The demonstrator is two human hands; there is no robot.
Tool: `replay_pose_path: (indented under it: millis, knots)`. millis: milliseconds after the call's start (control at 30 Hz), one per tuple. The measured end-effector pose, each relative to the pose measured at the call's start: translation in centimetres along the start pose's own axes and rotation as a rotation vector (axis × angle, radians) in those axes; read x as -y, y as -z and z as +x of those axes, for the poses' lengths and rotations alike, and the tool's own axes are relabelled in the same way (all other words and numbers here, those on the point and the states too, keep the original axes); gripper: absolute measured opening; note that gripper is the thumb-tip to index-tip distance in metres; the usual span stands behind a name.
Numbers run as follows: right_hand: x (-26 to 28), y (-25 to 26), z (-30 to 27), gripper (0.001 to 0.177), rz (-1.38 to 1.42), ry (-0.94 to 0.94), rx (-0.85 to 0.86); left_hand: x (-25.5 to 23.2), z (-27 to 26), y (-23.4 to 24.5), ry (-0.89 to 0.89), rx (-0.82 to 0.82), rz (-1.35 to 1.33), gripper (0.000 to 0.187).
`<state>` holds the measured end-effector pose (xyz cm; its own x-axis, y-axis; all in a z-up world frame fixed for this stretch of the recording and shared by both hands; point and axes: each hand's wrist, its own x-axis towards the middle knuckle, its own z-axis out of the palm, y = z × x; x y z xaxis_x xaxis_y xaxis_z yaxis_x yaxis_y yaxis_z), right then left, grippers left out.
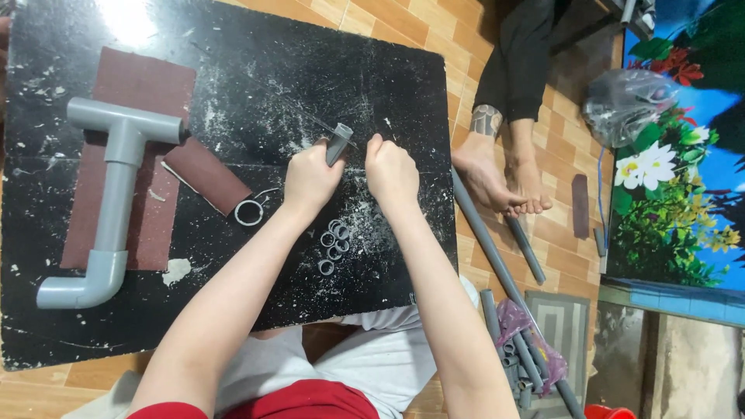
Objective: Cutting small sections of PVC pipe using a manual hacksaw blade and sanding the edges with sandpaper.
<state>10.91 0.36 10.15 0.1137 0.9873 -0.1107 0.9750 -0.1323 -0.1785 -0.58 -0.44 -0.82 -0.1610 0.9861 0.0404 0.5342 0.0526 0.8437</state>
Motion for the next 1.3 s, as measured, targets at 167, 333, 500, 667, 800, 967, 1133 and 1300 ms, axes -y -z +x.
replay_pose_path:
  millis: [167, 333, 500, 667, 800, 967, 1133, 1300]
  knots:
    - [-1.5, -1.9, 1.0, 0.059, 0.082, 0.161, -0.050, -0.5, 0.0, 1.3, -0.044, 0.048, -0.081, 0.025]
    - [-2.9, -3.0, 2.4, 0.060, 0.177, 0.243, -0.070, -1.4, -0.2, 2.9, -0.038, 0.131, -0.142, 0.024]
    - [-3.1, -3.4, 2.9, 0.062, 0.186, 0.233, -0.049, -1.0, 0.0, 2.2, -0.024, 0.125, -0.158, 0.026]
    - [-1.2, -1.3, 1.6, 0.061, 0.060, 0.071, 0.017, -0.6, 0.1, 1.2, -0.001, 0.020, -0.067, 0.022]
    - [0.4, 0.8, 0.1, 0.059, -0.005, 0.005, 0.033, -0.6, 0.4, 0.6, 0.017, 0.018, -0.059, 0.020]
    - [0.3, 0.8, -0.6, 0.058, 0.030, 0.043, 0.026, -0.8, -0.1, 1.3, -0.023, 0.013, -0.060, 0.016]
    - [-3.1, -2.8, 2.2, 0.065, 0.163, 0.214, -0.024, -1.6, -0.6, 2.8, -0.102, 0.101, -0.123, 0.019]
    - [-2.8, -3.3, 2.7, 0.057, 0.232, 0.342, -0.032, -1.6, -0.9, 3.8, -0.171, 0.070, -0.265, 0.029]
